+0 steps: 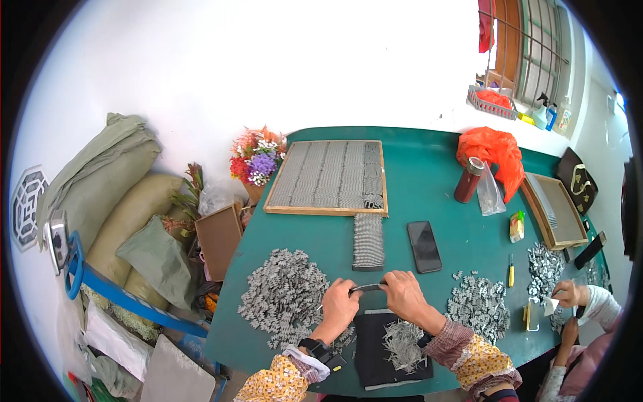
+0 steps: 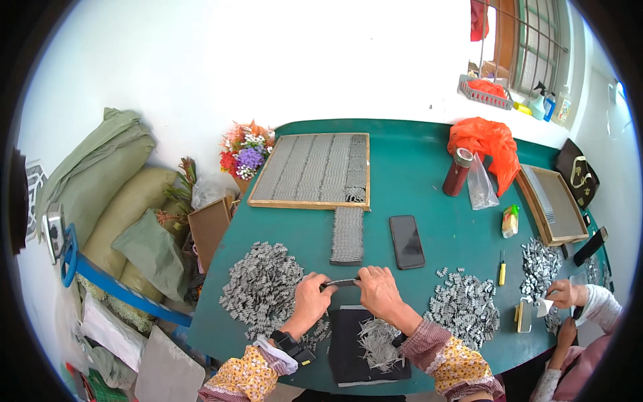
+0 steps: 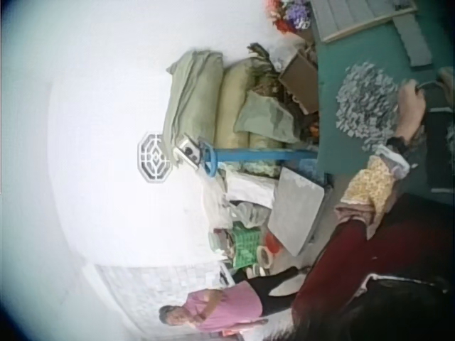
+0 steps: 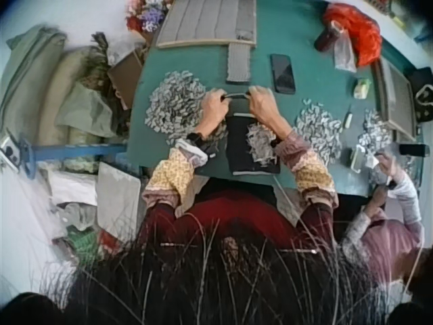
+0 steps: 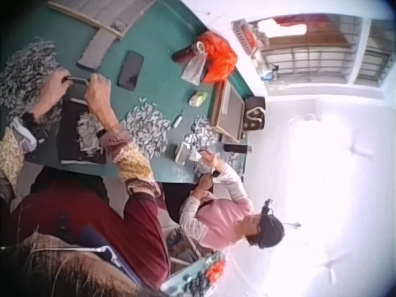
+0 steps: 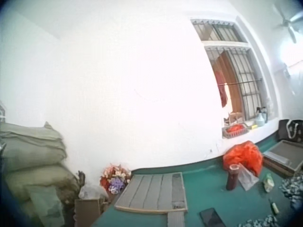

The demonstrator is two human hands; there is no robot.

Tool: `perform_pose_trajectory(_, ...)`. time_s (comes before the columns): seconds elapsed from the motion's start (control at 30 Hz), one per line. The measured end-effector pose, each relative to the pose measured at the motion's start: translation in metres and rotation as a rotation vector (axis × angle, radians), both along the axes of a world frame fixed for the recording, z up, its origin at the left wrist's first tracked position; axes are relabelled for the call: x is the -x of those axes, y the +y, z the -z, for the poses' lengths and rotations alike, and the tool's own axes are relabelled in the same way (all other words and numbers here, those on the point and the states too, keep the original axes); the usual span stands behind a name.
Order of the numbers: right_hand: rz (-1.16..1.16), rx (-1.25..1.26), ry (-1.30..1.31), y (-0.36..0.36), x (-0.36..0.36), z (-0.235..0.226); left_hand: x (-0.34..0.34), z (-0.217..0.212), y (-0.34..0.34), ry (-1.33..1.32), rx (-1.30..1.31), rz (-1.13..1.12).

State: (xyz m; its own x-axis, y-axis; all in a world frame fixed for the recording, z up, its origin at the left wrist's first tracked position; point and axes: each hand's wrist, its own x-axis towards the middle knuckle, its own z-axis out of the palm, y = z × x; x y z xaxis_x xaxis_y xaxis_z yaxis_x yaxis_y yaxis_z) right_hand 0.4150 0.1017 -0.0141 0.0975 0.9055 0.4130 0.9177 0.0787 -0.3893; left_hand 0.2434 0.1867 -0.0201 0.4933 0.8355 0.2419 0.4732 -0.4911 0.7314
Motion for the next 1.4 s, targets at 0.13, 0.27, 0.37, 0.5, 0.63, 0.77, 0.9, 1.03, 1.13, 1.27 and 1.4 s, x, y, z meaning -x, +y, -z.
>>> perform_pose_trajectory(0.13, 0.022, 0.028, -0.042, 0.021, -0.014, 0.013, -0.021, 0.013, 0.016, 0.077, -0.03, -0.031)
perform_pose_trajectory(0.27, 0.045, -0.001, -0.122, 0.038, -0.027, 0.025, -0.033, 0.02, 0.033, 0.148, -0.045, -0.078)
perform_pose_trajectory(0.37, 0.092, 0.012, -0.146, 0.042, -0.03, 0.025, -0.038, 0.023, 0.042, 0.171, -0.01, -0.137)
perform_pose_trajectory(0.5, 0.15, -0.005, -0.143, 0.041, -0.031, 0.025, -0.036, 0.026, 0.045, 0.101, 0.007, -0.148)
perform_pose_trajectory(0.63, 0.15, 0.016, -0.151, 0.032, -0.035, 0.023, -0.027, 0.029, 0.048, 0.066, -0.012, -0.076)
perform_pose_trajectory(0.77, 0.17, 0.071, -0.153, 0.028, -0.03, 0.019, -0.031, 0.024, 0.043, 0.066, -0.02, -0.105)
perform_pose_trajectory(0.9, 0.208, 0.17, -0.26, 0.036, -0.018, 0.017, -0.036, 0.022, 0.039, 0.146, -0.024, -0.164)
perform_pose_trajectory(1.03, 0.252, 0.158, -0.194, 0.046, -0.026, 0.033, -0.039, 0.032, 0.045, 0.137, -0.02, -0.171)
perform_pose_trajectory(1.13, 0.247, 0.161, -0.136, 0.045, -0.03, 0.029, -0.037, 0.032, 0.048, 0.107, -0.037, -0.15)
perform_pose_trajectory(1.27, 0.226, 0.126, -0.166, 0.041, -0.032, 0.026, -0.032, 0.035, 0.057, 0.089, -0.001, -0.105)
perform_pose_trajectory(1.4, 0.163, 0.109, -0.18, 0.026, -0.028, 0.013, -0.027, 0.039, 0.053, 0.033, 0.029, -0.086)
